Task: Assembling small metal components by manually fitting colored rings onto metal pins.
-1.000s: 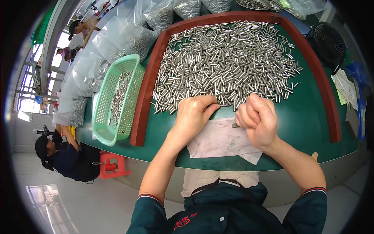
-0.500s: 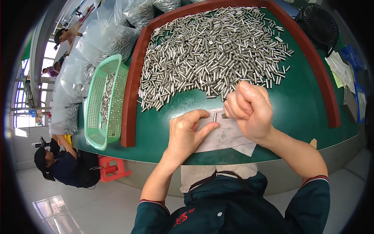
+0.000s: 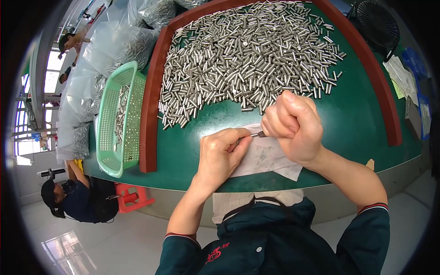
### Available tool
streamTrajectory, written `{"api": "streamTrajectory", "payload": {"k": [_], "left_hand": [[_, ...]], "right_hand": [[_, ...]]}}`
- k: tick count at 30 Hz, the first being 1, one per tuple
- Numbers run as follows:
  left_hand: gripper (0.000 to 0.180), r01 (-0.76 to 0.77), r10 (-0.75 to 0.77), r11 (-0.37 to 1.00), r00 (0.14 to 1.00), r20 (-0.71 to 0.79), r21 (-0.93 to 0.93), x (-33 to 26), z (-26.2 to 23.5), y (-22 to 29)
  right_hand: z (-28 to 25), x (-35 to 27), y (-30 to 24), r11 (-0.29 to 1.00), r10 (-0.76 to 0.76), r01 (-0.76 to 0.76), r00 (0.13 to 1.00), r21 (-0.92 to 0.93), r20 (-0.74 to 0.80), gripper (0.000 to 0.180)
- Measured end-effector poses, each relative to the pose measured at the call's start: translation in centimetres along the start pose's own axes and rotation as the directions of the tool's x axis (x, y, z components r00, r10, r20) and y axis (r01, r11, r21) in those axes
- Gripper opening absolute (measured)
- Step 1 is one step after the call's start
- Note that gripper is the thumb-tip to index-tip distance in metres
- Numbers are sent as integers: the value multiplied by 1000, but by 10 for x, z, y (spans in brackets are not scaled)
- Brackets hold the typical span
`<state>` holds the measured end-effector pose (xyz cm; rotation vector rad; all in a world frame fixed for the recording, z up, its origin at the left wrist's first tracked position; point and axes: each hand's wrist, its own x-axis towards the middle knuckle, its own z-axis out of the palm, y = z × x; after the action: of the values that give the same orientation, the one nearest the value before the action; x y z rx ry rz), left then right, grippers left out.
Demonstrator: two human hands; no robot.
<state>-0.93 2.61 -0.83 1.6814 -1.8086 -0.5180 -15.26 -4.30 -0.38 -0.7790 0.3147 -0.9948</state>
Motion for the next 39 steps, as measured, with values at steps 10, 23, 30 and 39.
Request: {"api": "streamTrajectory", "payload": {"k": [10, 23, 30, 39], "left_hand": [[6, 3, -3, 1000, 1000, -9, -15, -1, 0, -2], [6, -10, 9, 998, 1000, -20, -69, -2, 3, -4], [6, 23, -23, 999, 1000, 9, -45, -3, 1, -1], [5, 195, -235, 882, 971, -41, -429, -7, -7, -9]], "right_hand": [[2, 1, 1, 1000, 6, -6, 1000, -5, -16, 42], [3, -3, 6, 999, 2, -2, 1000, -35, 7, 41], [8, -5, 8, 985, -11, 15, 1000, -174, 21, 39], [0, -7, 6, 1000, -17, 18, 1000, -16, 23, 41]]}}
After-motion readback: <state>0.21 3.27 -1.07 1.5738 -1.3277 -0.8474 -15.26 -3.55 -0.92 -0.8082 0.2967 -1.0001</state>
